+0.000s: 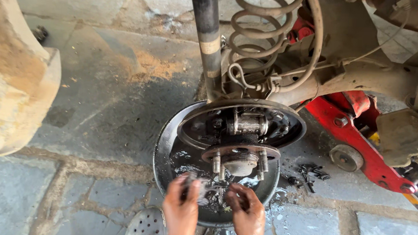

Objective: The person cleans and services a vehicle's drum brake assembly by hand over a drain pan, using a small brush to scrub various parts.

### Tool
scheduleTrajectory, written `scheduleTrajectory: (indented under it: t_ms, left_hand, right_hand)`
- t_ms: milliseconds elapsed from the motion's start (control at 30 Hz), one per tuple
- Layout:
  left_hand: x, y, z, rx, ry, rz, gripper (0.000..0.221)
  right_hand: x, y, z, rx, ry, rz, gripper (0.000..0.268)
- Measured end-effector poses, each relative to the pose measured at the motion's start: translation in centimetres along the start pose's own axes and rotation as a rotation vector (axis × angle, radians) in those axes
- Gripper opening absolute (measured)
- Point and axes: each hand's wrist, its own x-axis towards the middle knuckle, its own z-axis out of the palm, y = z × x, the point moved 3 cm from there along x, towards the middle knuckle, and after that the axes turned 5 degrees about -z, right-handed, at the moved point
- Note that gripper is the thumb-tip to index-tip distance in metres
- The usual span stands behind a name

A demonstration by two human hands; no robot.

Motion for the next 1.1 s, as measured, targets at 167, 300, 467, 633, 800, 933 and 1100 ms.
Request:
scheduleTrajectory:
  t_ms: [167,300,467,633,800,933,1100]
  left_hand:
    - [-5.6,10.1,0.4,0.093,0.126,0.45,0.034]
    - [-9.6,17.4,4.1,0.352,0.138,0.793,0.037]
    - [-10.8,22.6,10.4,0.651,-0.156,1.358,0.033]
    - [-10.0,22.1,10.6,0.872,-0.11,1.517,0.033]
    - [-9.1,21.6,10.3,0.888,0.07,1.356,0.032]
    - [-9.5,21.6,11.8,0.931,0.018,1.49,0.032]
    - [-8.9,21.7,12.6,0.871,-0.141,1.613,0.026]
  right_hand:
    - [0.6,4.0,-0.3,0.244,-0.059,0.047,0.025]
    - [0.5,6.5,0.7,0.269,-0.073,0.004,0.021]
    - [0.1,4.9,0.5,0.136,-0.049,-0.049,0.021]
    - [-0.7,1.3,-0.6,-0.179,0.021,-0.145,0.022]
    - [-0.3,-0.3,-1.8,-0.171,0.037,-0.085,0.021]
    - [-0.3,-1.0,-1.5,-0.115,0.034,-0.088,0.021]
    - [-0.9,-2.5,0.6,-0.065,-0.02,-0.143,0.02]
